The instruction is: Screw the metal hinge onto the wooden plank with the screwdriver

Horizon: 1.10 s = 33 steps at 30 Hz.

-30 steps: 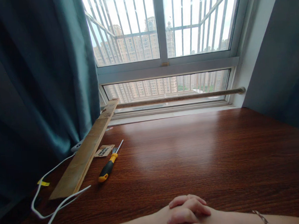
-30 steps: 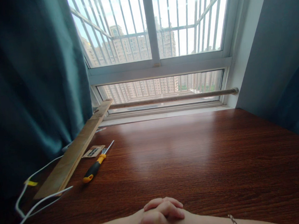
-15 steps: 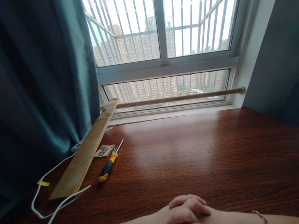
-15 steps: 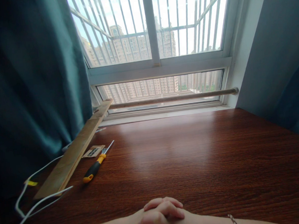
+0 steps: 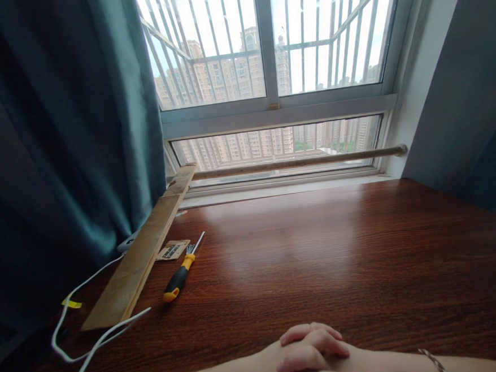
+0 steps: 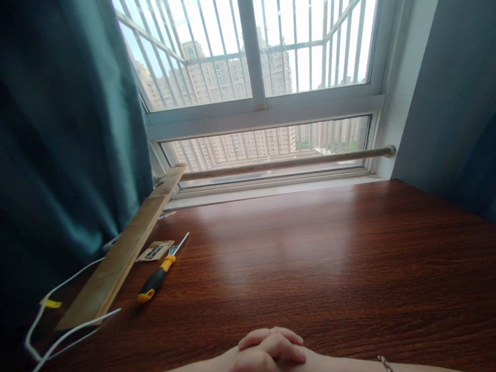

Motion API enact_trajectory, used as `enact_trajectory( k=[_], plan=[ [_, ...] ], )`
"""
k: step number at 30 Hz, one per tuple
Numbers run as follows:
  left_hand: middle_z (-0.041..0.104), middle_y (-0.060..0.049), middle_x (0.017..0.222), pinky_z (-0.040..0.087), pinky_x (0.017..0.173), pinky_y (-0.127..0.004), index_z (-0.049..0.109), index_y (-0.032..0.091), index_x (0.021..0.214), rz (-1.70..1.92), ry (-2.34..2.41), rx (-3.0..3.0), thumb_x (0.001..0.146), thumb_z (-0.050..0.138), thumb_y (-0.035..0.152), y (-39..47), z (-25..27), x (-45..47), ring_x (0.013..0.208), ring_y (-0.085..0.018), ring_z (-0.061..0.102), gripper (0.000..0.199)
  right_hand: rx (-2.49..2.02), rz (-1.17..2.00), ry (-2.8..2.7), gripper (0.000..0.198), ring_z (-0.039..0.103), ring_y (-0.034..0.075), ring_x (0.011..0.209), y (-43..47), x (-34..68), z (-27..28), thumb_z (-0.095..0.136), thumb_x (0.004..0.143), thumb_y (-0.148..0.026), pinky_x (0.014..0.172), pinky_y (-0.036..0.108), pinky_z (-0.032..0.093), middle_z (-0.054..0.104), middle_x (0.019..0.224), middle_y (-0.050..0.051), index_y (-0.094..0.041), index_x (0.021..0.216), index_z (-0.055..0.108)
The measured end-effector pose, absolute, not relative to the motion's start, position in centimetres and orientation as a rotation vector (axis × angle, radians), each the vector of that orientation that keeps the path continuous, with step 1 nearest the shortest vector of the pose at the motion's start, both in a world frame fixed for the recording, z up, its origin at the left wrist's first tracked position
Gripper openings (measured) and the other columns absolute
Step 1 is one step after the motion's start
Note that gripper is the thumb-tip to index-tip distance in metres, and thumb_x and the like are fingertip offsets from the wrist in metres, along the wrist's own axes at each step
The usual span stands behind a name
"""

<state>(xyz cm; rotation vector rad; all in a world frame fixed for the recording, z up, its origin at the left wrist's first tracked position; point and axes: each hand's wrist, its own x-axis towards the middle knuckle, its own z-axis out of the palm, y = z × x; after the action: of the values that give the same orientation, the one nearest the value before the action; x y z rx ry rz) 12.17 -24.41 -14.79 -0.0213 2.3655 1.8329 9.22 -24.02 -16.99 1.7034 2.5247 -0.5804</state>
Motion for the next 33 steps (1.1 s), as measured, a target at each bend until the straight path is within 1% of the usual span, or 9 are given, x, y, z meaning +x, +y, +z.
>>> enact_trajectory(
  k=[2, 4, 6, 10, 16, 21, 24, 29, 33],
  plan=[
    [0.057, -0.001, 0.122, 0.053, 0.055, -0.022, 0.068, 0.035, 0.094, 1.814, 2.374, -0.016, 0.082, 0.038, 0.043, -24.5, -14.9, 12.1, 0.130, -0.033, 0.031, 0.032, 1.719, -0.463, 2.350, 0.031, 0.047, 0.003, 0.025, -24.3, 8.9, -17.4, 0.048, 0.072, -0.005, 0.033, 0.012, 0.030, 0.070, 0.064, -0.002, -0.023, 0.067, 0.073],
    [0.054, 0.000, 0.126, 0.054, 0.062, -0.027, 0.067, 0.038, 0.098, 1.833, 2.318, -0.008, 0.080, 0.043, 0.044, -24.6, -15.0, 12.1, 0.133, -0.034, 0.025, 0.030, 1.645, -0.334, 2.109, 0.045, 0.047, 0.002, 0.028, -24.0, 8.0, -17.6, 0.026, 0.077, -0.009, 0.036, 0.015, 0.023, 0.067, 0.069, 0.002, -0.010, 0.066, 0.070],
    [0.052, 0.001, 0.129, 0.055, 0.069, -0.033, 0.065, 0.040, 0.103, 1.861, 2.249, -0.005, 0.078, 0.048, 0.045, -24.6, -15.0, 12.0, 0.135, -0.035, 0.015, 0.031, 1.517, -0.247, 1.927, 0.056, 0.047, 0.001, 0.032, -23.3, 6.8, -17.6, 0.011, 0.072, -0.010, 0.038, 0.014, 0.016, 0.064, 0.071, 0.005, 0.000, 0.055, 0.063],
    [0.053, -0.001, 0.127, 0.054, 0.061, -0.027, 0.066, 0.039, 0.102, 1.854, 2.271, -0.028, 0.082, 0.040, 0.044, -24.4, -14.8, 12.1, 0.136, -0.034, 0.013, 0.034, 1.239, -0.240, 1.738, 0.053, 0.050, 0.004, 0.038, -21.2, 5.3, -17.5, 0.014, 0.070, -0.013, 0.039, 0.014, 0.014, 0.062, 0.066, 0.004, 0.003, 0.031, 0.047],
    [0.052, 0.002, 0.130, 0.055, 0.067, -0.030, 0.064, 0.041, 0.106, 1.831, 2.358, -0.014, 0.085, 0.037, 0.042, -24.1, -15.0, 12.3, 0.136, -0.033, 0.014, 0.034, 1.229, -0.465, 1.800, 0.049, 0.063, 0.013, 0.054, -19.6, 5.7, -17.0, 0.047, 0.066, -0.003, 0.039, 0.015, 0.031, 0.066, 0.055, -0.001, -0.010, 0.019, 0.040],
    [0.047, 0.003, 0.135, 0.055, 0.071, -0.031, 0.062, 0.041, 0.110, 1.818, 2.410, 0.008, 0.087, 0.032, 0.038, -24.0, -14.8, 12.4, 0.136, -0.031, 0.011, 0.038, 1.023, -0.576, 1.590, 0.059, 0.059, 0.007, 0.050, -19.2, 5.8, -16.0, 0.019, 0.074, -0.011, 0.041, 0.016, 0.023, 0.063, 0.060, 0.003, 0.000, 0.016, 0.026],
    [0.051, 0.002, 0.131, 0.055, 0.065, -0.027, 0.065, 0.038, 0.102, 1.802, 2.414, 0.001, 0.085, 0.038, 0.041, -24.2, -14.6, 12.3, 0.134, -0.032, 0.020, 0.033, 1.167, -0.584, 1.701, 0.057, 0.059, 0.006, 0.047, -19.8, 5.9, -16.1, 0.026, 0.074, -0.009, 0.041, 0.016, 0.026, 0.063, 0.056, -0.001, -0.002, 0.018, 0.032],
    [0.059, -0.002, 0.119, 0.053, 0.056, -0.023, 0.066, 0.037, 0.100, 1.822, 2.401, 0.027, 0.081, 0.044, 0.039, -24.7, -14.8, 12.1, 0.126, -0.033, 0.038, 0.029, 1.301, -0.584, 1.862, 0.042, 0.064, 0.009, 0.053, -20.9, 6.7, -16.3, 0.049, 0.071, -0.008, 0.044, 0.016, 0.038, 0.068, 0.062, -0.001, -0.014, 0.030, 0.056],
    [0.057, -0.002, 0.121, 0.055, 0.060, -0.027, 0.065, 0.038, 0.103, 1.808, 2.427, 0.111, 0.081, 0.045, 0.037, -24.7, -15.2, 12.1, 0.131, -0.034, 0.030, 0.030, 1.370, -0.712, 1.931, 0.034, 0.065, 0.011, 0.056, -20.7, 6.3, -15.3, 0.057, 0.067, -0.009, 0.044, 0.017, 0.039, 0.071, 0.071, 0.002, -0.017, 0.035, 0.061]
  ],
)
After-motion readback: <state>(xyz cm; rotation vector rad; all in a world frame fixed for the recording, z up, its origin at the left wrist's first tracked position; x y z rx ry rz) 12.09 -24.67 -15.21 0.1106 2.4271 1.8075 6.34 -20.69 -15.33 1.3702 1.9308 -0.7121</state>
